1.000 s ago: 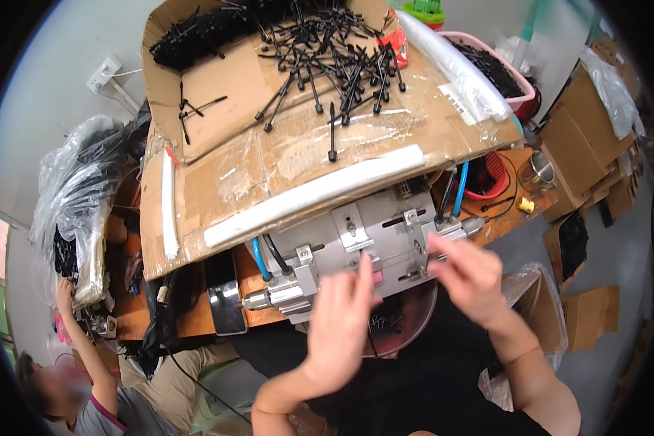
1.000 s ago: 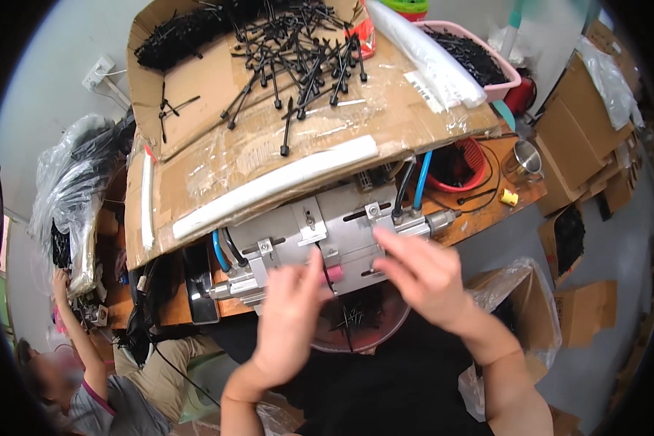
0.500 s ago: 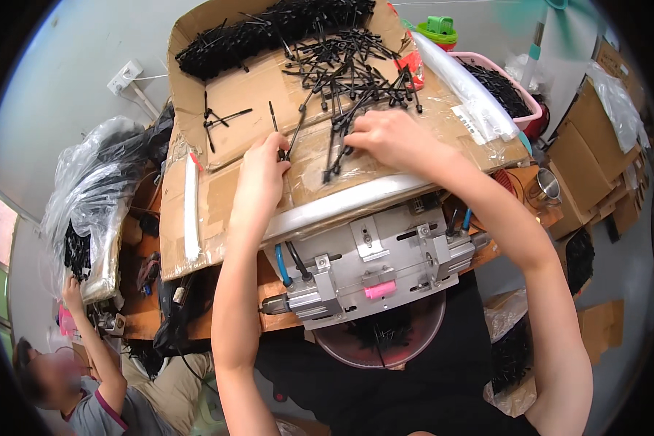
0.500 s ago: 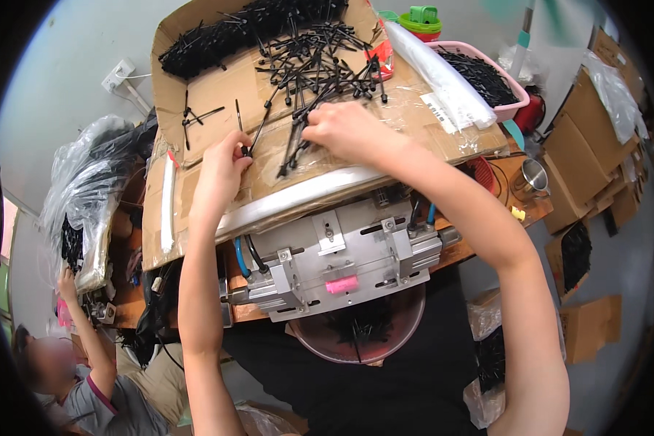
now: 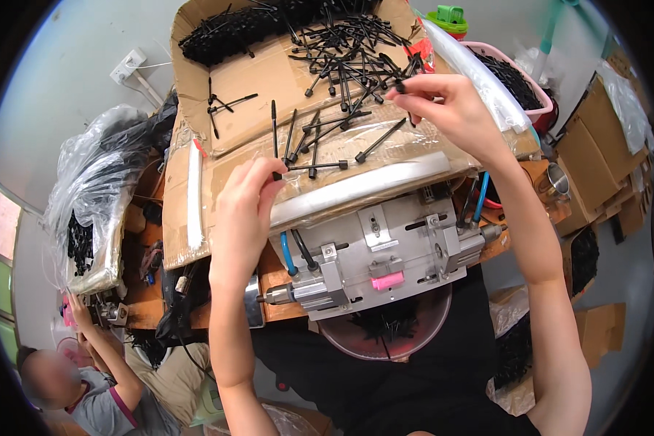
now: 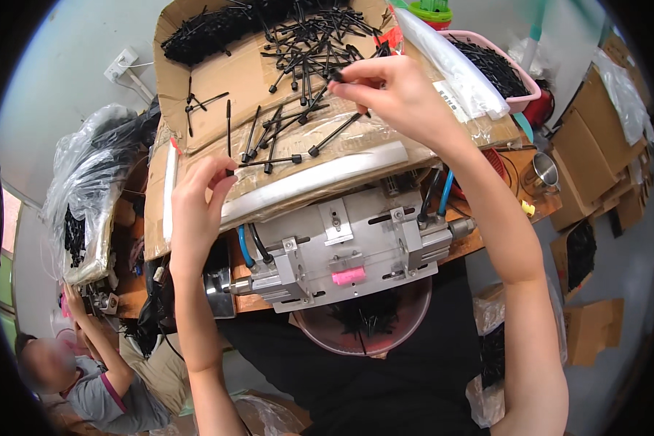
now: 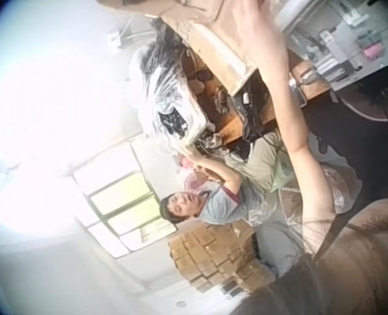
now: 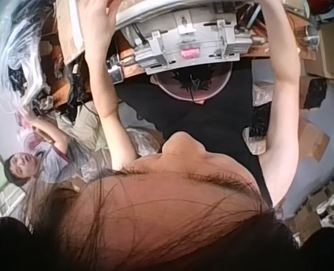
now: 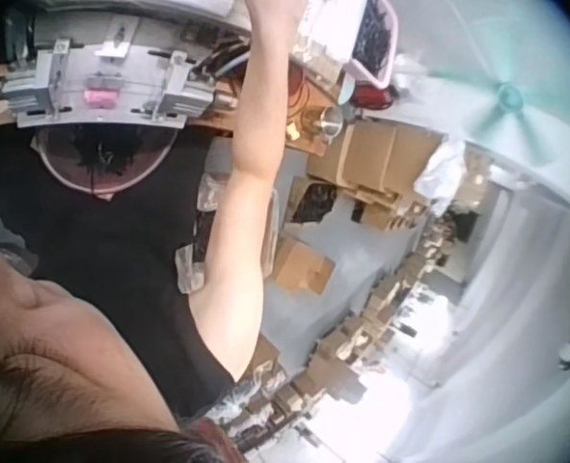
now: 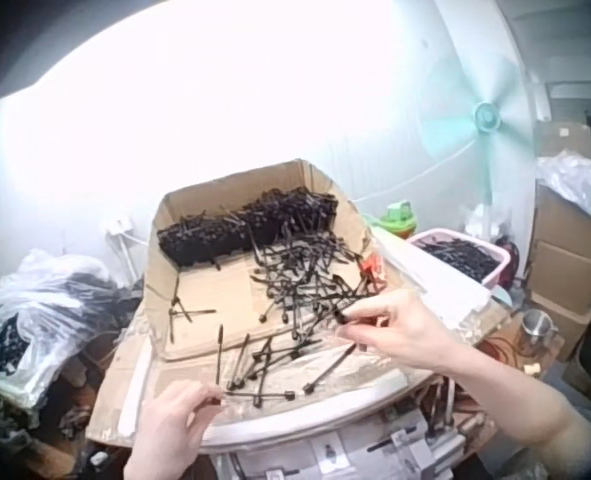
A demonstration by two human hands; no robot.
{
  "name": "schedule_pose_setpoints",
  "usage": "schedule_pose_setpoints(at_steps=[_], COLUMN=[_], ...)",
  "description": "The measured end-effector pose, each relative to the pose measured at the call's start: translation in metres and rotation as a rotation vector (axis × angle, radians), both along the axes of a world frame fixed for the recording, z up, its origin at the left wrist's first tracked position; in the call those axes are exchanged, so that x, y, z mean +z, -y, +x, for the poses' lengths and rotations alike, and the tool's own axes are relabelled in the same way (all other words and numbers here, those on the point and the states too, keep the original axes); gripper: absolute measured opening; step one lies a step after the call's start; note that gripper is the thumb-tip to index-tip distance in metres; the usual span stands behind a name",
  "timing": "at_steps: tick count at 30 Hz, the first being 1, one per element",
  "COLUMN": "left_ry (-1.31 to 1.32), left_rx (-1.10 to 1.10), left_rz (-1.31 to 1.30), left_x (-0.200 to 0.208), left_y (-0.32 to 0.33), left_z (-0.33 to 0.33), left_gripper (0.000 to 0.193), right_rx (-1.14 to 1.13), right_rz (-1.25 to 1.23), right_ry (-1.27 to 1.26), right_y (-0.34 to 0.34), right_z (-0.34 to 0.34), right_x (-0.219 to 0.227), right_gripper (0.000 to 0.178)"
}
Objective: The person repeatedly picks up black cable ties from a pile on a cardboard surface and inserts them into a small metal jig with a pink knob. They manipulate the jig to process each tie and then place the finished items into a clear plastic bowl below.
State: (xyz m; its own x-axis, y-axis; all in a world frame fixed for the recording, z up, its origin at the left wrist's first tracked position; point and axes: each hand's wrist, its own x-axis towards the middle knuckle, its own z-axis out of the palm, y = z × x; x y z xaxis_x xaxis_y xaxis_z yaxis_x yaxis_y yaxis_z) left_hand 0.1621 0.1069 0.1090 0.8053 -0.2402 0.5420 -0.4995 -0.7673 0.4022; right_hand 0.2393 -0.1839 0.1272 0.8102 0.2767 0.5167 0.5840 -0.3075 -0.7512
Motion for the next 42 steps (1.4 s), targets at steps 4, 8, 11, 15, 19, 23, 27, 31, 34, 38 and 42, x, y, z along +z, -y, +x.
schedule_pose_setpoints(at_steps=[4, 8, 11, 15, 19, 23, 27, 31, 34, 38, 42], left_ry=[0.078, 0.149, 0.170, -0.060, -0.197, -0.214, -0.198, -0.207, -0.227, -0.062, 0.094], left_rx=[0.014, 0.062, 0.065, -0.022, 0.019, 0.005, 0.013, 0.003, -0.015, -0.034, 0.183], left_rz=[0.048, 0.008, -0.104, -0.065, 0.128, 0.220, 0.262, 0.271, 0.252, 0.117, 0.129], left_x=[-0.014, -0.020, -0.041, -0.085, -0.111, -0.117, -0.117, -0.116, -0.110, -0.057, -0.030], left_y=[0.004, 0.016, 0.029, 0.080, 0.117, 0.121, 0.121, 0.120, 0.115, 0.099, 0.090], left_z=[-0.006, -0.018, -0.063, -0.143, -0.158, -0.153, -0.152, -0.151, -0.150, -0.106, -0.015], left_gripper=[0.020, 0.019, 0.022, 0.059, 0.061, 0.070, 0.075, 0.073, 0.069, 0.062, 0.041], right_rx=[0.026, -0.023, 0.052, 0.058, 0.133, 0.074, 0.019, -0.101, -0.150, -0.088, -0.046], right_rz=[0.113, 0.211, 0.507, 0.582, 0.629, 0.705, 0.632, 0.543, 0.309, -0.081, -0.193], right_ry=[-0.226, -0.289, -0.268, -0.339, -0.320, -0.240, -0.198, -0.178, -0.209, 0.022, 0.038], right_y=[0.014, 0.034, 0.036, 0.059, 0.060, 0.054, 0.060, 0.043, 0.026, -0.006, -0.022], right_z=[-0.027, -0.049, -0.073, -0.105, -0.118, -0.127, -0.137, -0.157, -0.183, -0.212, -0.216], right_x=[-0.001, -0.013, -0.028, -0.045, -0.054, -0.051, -0.053, -0.055, -0.078, -0.123, -0.155], right_gripper=[0.022, 0.036, 0.051, 0.041, 0.034, 0.032, 0.026, 0.016, 0.031, 0.060, 0.068])
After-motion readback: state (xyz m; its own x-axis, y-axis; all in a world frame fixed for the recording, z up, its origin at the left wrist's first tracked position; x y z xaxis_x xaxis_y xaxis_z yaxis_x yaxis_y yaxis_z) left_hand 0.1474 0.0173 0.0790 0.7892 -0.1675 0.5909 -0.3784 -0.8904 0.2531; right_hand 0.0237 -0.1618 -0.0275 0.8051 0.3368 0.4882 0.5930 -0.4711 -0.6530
